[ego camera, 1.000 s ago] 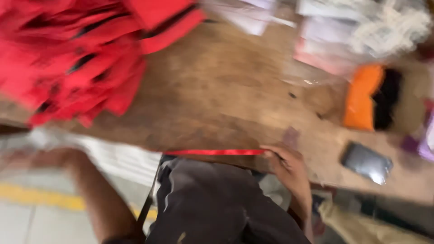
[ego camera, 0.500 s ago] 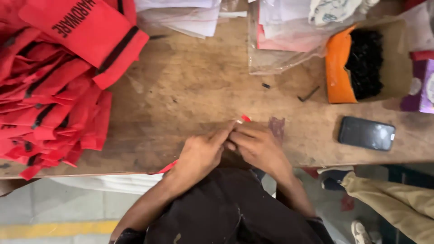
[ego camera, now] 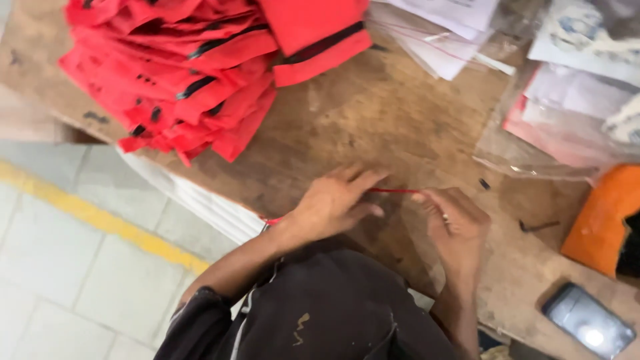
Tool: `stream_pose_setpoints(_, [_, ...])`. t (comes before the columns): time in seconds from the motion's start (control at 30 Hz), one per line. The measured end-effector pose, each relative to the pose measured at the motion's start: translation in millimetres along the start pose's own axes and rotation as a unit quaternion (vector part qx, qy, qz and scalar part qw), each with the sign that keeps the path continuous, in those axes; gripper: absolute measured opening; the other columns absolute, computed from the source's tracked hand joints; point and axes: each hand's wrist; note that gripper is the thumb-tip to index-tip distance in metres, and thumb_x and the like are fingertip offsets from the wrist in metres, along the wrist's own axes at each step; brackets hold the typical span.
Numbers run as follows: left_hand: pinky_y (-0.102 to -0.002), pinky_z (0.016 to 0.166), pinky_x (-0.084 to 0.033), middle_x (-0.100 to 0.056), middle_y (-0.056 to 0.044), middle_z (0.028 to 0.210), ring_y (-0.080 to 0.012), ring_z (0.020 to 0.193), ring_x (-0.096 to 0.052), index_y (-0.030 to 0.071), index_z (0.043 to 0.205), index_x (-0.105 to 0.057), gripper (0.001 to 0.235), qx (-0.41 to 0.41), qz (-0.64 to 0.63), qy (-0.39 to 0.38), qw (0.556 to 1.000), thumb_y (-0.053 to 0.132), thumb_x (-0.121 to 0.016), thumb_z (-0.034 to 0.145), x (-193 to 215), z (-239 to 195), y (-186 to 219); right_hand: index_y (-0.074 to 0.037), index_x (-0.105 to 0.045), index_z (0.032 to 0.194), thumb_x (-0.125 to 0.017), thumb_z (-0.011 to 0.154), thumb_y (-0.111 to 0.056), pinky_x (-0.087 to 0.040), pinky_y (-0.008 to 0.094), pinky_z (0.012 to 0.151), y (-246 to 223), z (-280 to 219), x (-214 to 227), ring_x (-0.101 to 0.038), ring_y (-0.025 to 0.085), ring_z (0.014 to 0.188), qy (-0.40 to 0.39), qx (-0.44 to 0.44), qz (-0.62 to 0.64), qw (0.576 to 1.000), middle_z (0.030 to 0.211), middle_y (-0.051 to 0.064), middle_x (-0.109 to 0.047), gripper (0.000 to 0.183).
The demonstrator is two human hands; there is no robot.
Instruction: Inserting furniture care instructions and assembly guides into plastic bags and placing them into red hardware storage pouches.
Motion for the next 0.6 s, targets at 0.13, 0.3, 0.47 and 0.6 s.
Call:
stream_pose_setpoints(0.13, [-0.044, 0.073, -0.055, -0.069, -0.023, 0.112, -0.0402, 0.094, -0.067, 0.0, 0.127, -0.059, 0.052, -0.105, -0.121, 0.071, 0.985, 0.013, -0.074, 0.079, -12.1, -2.0, -12.7, 0.001, -0.074, 0.104, -0.074, 0.091, 0.0, -0.053, 0.029, 0.07, -18.7, 18.5, -12.3, -0.07, 0.018, 0.08, -0.13, 0.103, -0.023, 0.986, 0.09, 0.011, -0.072, 0.012])
stream_pose_setpoints(0.3, [-0.041, 0.071, -0.057, -0.073, -0.011, 0.088, -0.0303, 0.08, -0.072, 0.007, 0.121, -0.069, 0.028, 0.001, -0.163, 0.034, 0.986, 0.005, -0.067, 0.093, -17.5, -4.7, -32.9, -0.001, -0.074, 0.108, -0.079, 0.097, -0.006, -0.055, 0.028, 0.076, -22.2, 43.1, -23.9, -0.069, 0.012, 0.085, -0.074, 0.082, 0.051, 0.993, 0.099, 0.009, -0.075, 0.013])
stream_pose_setpoints(0.47, [-0.041, 0.065, -0.055, -0.072, -0.012, 0.082, -0.0313, 0.073, -0.072, 0.005, 0.117, -0.071, 0.026, 0.027, -0.183, 0.02, 0.983, 0.003, -0.065, 0.091, -6.5, -10.6, -40.5, 0.0, -0.077, 0.106, -0.079, 0.095, -0.008, -0.047, 0.024, 0.066, -18.1, 43.9, -44.9, -0.062, 0.009, 0.075, -0.1, -0.046, 0.101, 0.989, 0.089, 0.006, -0.073, 0.013])
stream_pose_setpoints(0.6, [-0.034, 0.06, -0.053, -0.071, -0.008, 0.074, -0.0199, 0.062, -0.07, 0.005, 0.117, -0.07, 0.019, 0.089, -0.229, 0.021, 0.969, 0.009, -0.062, 0.101, 1.6, -6.7, -34.3, 0.004, -0.075, 0.109, -0.077, 0.097, -0.01, -0.049, 0.023, 0.066, 4.0, 38.9, -56.4, -0.061, 0.009, 0.075, -0.082, -0.13, 0.289, 0.945, 0.09, 0.006, -0.071, 0.018])
Point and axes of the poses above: each hand's wrist, its own z-axis towards the middle knuckle, its own x-axis out of the back of the hand, y = z × x
